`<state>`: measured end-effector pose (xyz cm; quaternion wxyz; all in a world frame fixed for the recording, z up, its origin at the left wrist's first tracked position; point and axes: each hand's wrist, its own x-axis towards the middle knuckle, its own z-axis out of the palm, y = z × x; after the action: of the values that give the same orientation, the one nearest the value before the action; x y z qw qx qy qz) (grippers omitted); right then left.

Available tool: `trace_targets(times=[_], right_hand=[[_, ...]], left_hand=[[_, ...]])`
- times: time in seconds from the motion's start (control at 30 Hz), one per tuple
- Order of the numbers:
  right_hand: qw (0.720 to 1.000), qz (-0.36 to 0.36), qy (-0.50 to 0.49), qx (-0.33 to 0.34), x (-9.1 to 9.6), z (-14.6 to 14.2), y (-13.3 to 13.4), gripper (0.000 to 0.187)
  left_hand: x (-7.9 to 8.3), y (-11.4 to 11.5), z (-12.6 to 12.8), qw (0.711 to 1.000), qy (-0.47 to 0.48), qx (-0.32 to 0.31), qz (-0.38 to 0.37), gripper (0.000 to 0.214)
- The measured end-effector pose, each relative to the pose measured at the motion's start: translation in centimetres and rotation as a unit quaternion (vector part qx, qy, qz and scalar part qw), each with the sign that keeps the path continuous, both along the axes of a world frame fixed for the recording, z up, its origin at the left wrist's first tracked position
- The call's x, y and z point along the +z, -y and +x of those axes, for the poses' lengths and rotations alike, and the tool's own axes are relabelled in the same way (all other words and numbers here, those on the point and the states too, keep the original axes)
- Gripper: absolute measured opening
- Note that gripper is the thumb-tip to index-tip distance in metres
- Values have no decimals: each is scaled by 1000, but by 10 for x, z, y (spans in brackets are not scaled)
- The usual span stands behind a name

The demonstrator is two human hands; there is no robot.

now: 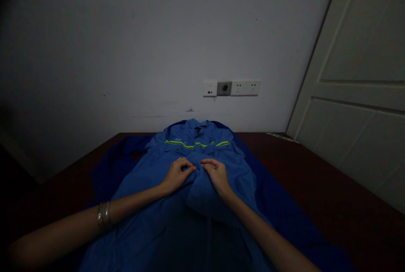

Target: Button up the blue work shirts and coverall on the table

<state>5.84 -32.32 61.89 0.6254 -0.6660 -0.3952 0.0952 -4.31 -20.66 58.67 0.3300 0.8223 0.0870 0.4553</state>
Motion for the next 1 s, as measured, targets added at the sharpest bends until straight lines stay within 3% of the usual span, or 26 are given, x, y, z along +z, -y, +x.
trace_targets(times=[0.47,1.0], right_hand=[[996,4,-46,76,-6,9,-2,29],[993,21,57,105,-5,9,0,27]], left_hand=[[-1,-3,1,1000,1,-8,0,10],[3,3,0,999,18,-26,9,8]])
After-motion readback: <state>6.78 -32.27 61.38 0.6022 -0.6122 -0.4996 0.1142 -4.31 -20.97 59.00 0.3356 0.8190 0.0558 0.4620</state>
